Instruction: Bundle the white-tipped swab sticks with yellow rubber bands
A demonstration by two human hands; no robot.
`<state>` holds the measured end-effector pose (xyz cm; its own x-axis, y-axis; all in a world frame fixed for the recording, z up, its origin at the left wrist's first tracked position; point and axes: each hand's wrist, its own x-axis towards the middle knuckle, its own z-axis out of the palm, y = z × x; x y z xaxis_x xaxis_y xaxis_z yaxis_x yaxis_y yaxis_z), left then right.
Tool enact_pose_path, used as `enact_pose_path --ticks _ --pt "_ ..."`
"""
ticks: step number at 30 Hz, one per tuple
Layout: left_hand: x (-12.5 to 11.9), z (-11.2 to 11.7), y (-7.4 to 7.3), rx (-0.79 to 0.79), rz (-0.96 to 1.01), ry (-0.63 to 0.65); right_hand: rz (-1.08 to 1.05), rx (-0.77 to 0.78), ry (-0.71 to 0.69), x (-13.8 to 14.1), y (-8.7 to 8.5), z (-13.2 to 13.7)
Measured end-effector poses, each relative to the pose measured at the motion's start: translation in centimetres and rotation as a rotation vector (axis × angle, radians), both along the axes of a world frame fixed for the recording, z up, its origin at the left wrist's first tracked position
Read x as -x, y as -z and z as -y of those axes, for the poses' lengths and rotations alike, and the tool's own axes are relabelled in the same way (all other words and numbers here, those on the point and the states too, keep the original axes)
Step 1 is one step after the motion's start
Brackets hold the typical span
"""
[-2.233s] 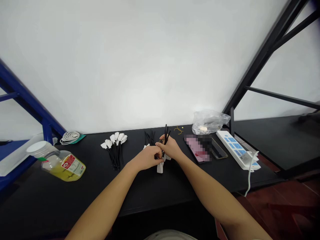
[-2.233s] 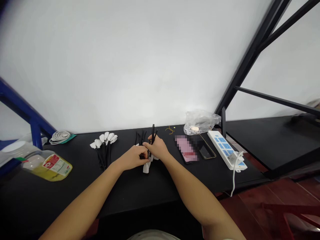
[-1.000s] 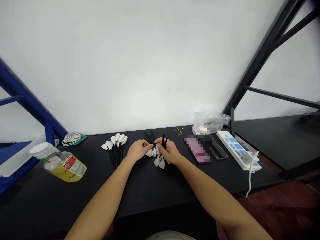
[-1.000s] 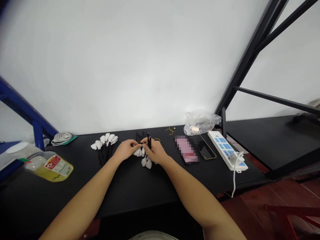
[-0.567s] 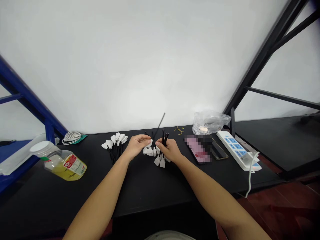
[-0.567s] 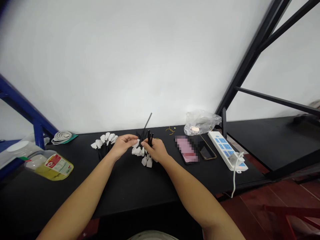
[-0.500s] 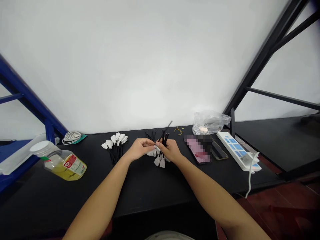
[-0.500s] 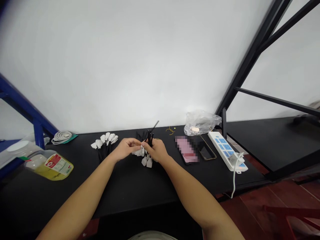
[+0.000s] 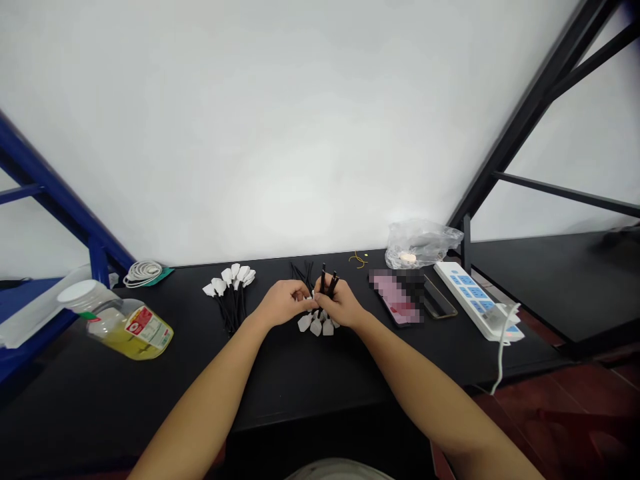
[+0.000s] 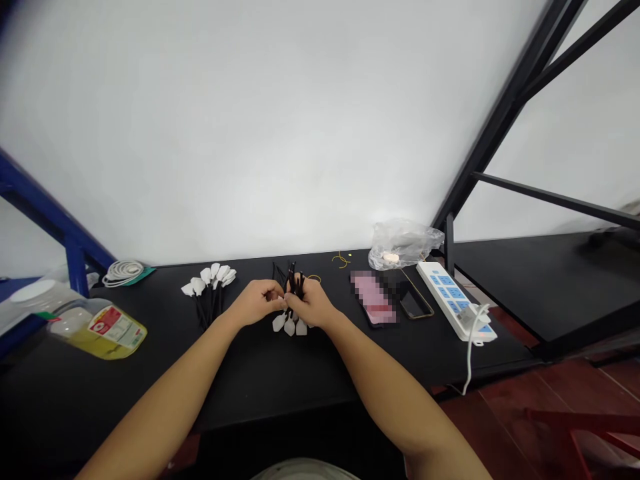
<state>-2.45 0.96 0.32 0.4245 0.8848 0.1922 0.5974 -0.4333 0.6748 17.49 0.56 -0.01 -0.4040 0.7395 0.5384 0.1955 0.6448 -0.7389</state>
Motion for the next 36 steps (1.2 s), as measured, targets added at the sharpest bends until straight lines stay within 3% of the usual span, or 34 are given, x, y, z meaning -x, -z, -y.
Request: enact_pose_path --ticks 4,8,11,15,19,26,29,34,36 --pt "1.0 -1.2 1.1 -0.127 -0.04 -0.236 0.022 -0.015 0.038 -0.1 -0.1 -0.1" --pt "1.7 -2.3 2.2 -0.036 -0.194 -0.473 0.023 -0.001 0.007 -0.1 -0.2 0.0" --pt "1.8 -2.8 2.5 0.075 -0.292 -0.478 0.038 0.005 -0.026 -0.2 0.0 0.0" --pt "1.8 -2.8 2.3 0.13 -0.327 -0.489 0.07 -0.029 0.059 -0.3 0.4 0.0" --pt "2.0 -2.7 2.1 0.104 -0.398 -0.512 0.112 -0.047 0.14 -0.2 0.6 -0.1" --pt "2.6 -2.5 1.9 0.104 -0.463 -0.527 0.112 -0.046 0.106 0.0 0.7 -0.5" --pt "2.6 -2.7 1.9 0.124 -0.319 -0.504 0.138 -0.015 0.101 0.1 0.6 -0.4" --pt "1.4 -2.6 1.4 0.17 0.346 -0.358 0.154 -0.007 0.151 0.1 0.5 -0.4" --pt "0.6 -1.7 0.9 0.142 0.494 -0.239 0.149 -0.002 0.153 0.1 0.5 -0.4"
